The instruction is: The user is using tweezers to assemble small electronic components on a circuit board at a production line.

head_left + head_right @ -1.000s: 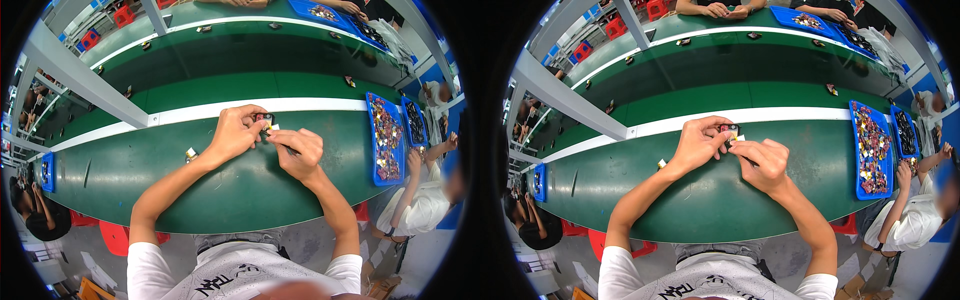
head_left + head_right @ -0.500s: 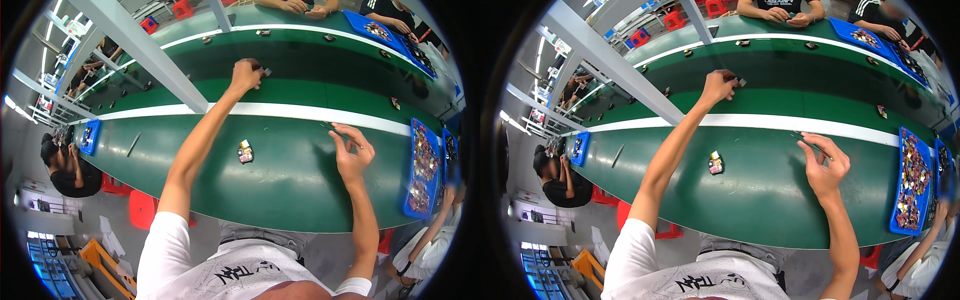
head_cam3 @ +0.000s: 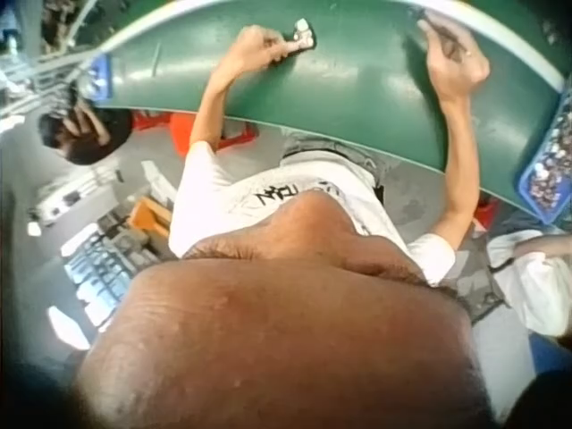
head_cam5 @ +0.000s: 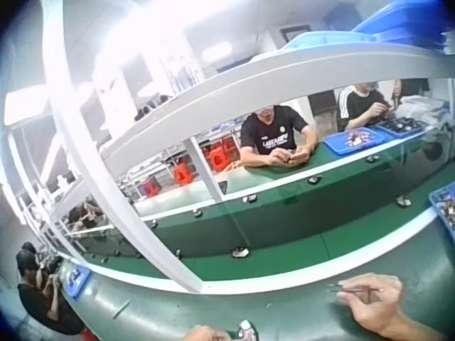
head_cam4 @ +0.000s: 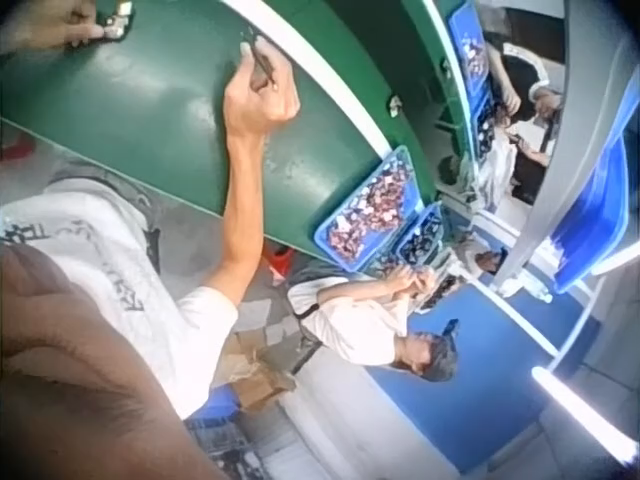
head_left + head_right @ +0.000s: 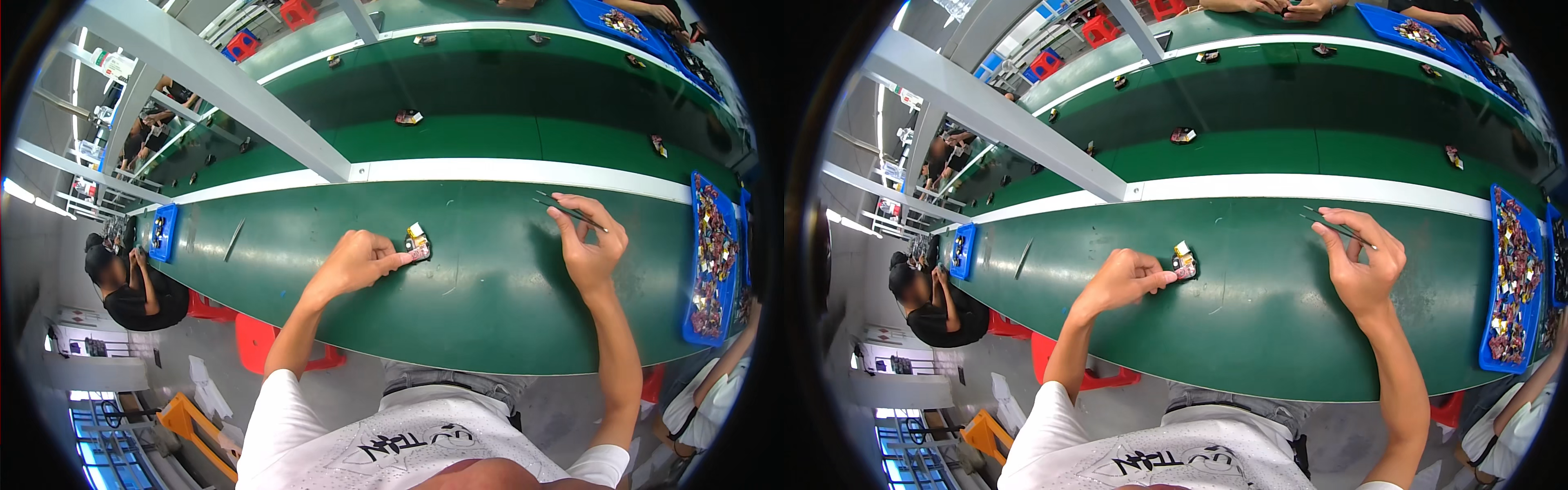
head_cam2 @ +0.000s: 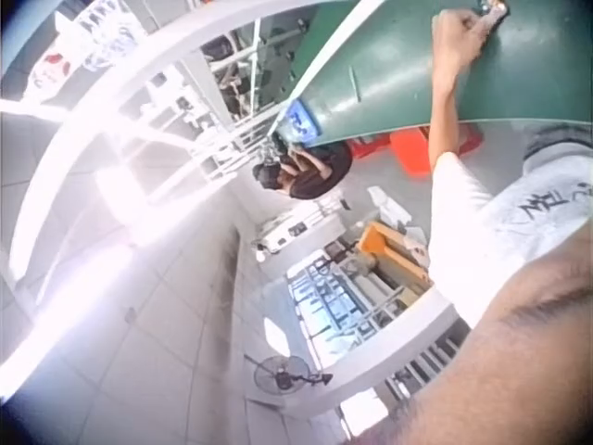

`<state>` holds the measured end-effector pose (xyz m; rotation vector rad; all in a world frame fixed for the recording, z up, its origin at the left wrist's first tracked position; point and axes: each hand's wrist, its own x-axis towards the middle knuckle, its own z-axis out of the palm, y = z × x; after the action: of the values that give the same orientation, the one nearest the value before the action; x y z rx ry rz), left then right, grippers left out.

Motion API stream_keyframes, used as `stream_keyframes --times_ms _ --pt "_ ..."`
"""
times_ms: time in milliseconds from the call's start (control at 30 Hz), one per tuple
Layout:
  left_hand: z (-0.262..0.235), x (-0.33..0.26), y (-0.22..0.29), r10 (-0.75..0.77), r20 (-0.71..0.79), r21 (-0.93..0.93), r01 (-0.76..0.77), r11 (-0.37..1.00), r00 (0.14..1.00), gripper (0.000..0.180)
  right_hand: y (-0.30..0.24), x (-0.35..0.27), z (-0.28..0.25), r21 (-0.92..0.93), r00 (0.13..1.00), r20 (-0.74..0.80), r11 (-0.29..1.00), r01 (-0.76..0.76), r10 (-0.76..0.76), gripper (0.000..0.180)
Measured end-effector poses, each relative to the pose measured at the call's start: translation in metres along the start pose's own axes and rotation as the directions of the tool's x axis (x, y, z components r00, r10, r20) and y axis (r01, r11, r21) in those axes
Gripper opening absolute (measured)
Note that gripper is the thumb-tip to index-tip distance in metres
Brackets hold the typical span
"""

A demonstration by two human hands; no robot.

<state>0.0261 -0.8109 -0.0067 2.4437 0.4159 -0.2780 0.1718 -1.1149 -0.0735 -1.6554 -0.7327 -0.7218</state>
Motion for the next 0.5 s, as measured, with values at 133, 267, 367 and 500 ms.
stream_keyframes --times_ms 133,267,367,500 --pt "0.011 0.005 0.002 -0.022 -0.044 -0.006 0.022 1.000 0.999 0.032 -0.001 -0.003 0.004 0.009 1.000 0.015 1.000 -0.008 0.008 0.016" --pt "0.022 0.020 0.004 0.167 -0.126 0.048 -0.162 0.986 0.978 0.026 -0.001 -0.003 0.004 0.011 0.999 0.013 0.999 -0.051 0.051 0.016" --pt "0.029 0.033 0.008 0.268 -0.139 0.029 -0.267 0.963 0.953 0.023 -0.003 -0.002 0.002 -0.001 0.999 0.015 0.999 -0.037 0.037 0.017" --pt "0.030 0.034 0.023 0.156 -0.090 -0.041 -0.160 0.986 0.984 0.024 -0.002 0.000 0.001 -0.014 1.000 0.009 1.000 -0.012 0.012 0.018"
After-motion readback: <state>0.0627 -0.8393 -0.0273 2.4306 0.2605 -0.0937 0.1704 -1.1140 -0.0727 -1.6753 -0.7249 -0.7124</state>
